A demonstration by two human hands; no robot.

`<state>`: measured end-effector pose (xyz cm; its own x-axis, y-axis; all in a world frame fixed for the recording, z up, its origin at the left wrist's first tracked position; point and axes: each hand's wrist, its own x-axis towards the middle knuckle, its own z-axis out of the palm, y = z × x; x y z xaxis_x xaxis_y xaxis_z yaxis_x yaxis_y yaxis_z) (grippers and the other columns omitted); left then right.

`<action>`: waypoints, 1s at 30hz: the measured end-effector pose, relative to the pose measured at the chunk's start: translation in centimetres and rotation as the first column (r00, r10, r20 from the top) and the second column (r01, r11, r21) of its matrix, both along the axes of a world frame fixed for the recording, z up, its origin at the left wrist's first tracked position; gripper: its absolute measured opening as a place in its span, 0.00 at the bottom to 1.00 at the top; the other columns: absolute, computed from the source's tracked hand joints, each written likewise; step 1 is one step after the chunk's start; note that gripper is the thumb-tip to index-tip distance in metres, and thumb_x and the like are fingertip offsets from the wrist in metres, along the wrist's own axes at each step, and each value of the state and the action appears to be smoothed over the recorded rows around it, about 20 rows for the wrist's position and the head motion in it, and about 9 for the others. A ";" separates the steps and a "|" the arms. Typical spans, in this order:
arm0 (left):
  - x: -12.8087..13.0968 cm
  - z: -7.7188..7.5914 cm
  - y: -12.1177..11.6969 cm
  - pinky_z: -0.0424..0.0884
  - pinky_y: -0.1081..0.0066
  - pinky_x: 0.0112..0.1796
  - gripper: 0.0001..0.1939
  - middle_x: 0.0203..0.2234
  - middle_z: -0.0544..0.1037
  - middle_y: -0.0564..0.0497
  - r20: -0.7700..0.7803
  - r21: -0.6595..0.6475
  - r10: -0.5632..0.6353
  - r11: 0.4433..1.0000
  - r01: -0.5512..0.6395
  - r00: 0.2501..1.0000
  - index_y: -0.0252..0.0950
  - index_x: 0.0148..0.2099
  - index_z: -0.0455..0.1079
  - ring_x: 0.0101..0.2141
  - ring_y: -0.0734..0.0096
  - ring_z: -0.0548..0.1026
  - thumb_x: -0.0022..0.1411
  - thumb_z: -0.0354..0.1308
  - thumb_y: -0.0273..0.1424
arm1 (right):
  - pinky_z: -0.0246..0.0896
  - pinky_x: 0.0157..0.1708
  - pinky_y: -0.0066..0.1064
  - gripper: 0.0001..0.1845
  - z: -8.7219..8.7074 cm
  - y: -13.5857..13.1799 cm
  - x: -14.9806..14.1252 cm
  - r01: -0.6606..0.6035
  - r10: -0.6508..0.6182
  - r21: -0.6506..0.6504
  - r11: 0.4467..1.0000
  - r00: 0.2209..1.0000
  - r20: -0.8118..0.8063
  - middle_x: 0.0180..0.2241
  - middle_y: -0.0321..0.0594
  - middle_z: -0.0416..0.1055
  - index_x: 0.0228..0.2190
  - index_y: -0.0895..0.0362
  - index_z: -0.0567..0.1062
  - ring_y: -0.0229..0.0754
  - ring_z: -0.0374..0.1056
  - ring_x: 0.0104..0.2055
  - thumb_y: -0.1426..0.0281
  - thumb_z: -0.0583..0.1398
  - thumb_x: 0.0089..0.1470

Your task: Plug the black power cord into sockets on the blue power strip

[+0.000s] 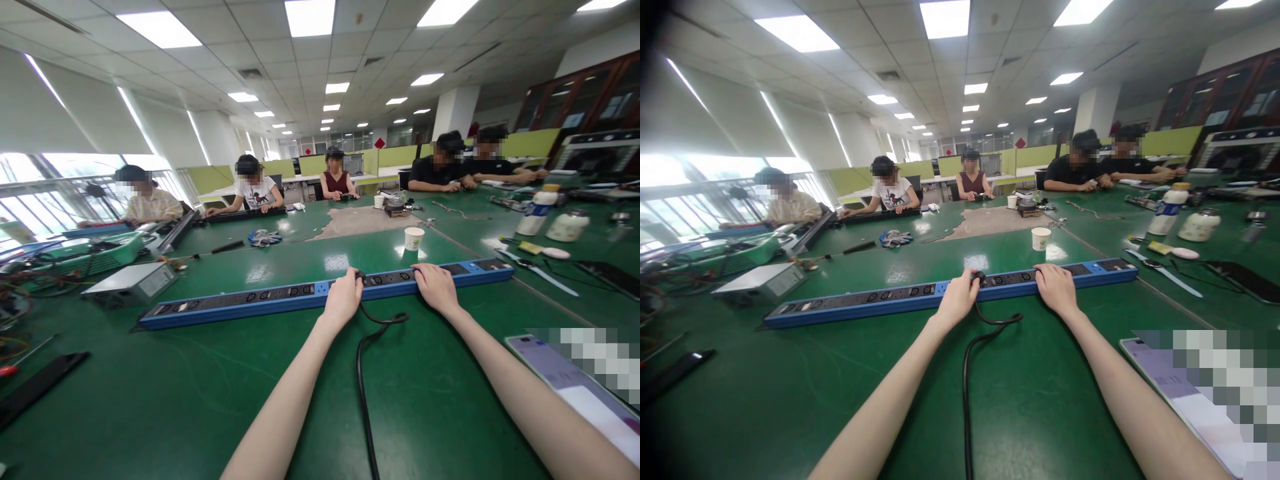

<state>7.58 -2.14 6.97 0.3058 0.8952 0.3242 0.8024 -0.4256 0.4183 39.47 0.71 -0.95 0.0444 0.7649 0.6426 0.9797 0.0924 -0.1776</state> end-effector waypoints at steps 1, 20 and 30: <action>0.2 0.3 0.0 0.74 0.64 0.50 0.16 0.47 0.85 0.40 -0.030 0.001 0.004 1.000 -0.004 1.000 0.38 0.64 0.67 0.50 0.55 0.83 0.80 0.47 0.35 | 0.57 0.59 0.46 0.24 0.0 0.0 0.0 -0.001 0.001 0.003 1.000 1.000 -0.002 0.55 0.45 0.80 0.53 0.52 0.80 0.52 0.72 0.58 0.63 0.47 0.72; 5.7 3.4 -1.6 0.78 0.61 0.47 0.15 0.44 0.83 0.33 -0.286 0.051 0.100 0.995 -0.089 0.953 0.28 0.54 0.72 0.47 0.50 0.85 0.76 0.45 0.21 | 0.57 0.60 0.47 0.23 -0.2 0.1 0.2 -0.021 0.021 0.032 0.999 1.000 -0.008 0.55 0.44 0.80 0.53 0.51 0.79 0.52 0.72 0.59 0.64 0.47 0.72; 2.7 3.6 -0.1 0.76 0.62 0.49 0.16 0.45 0.84 0.34 -0.199 -0.041 0.144 0.987 -0.155 0.969 0.33 0.53 0.77 0.49 0.52 0.84 0.78 0.48 0.30 | 0.59 0.58 0.47 0.23 -0.1 0.1 0.2 -0.028 0.029 0.052 0.998 1.000 -0.011 0.54 0.44 0.81 0.52 0.50 0.80 0.52 0.72 0.58 0.63 0.48 0.71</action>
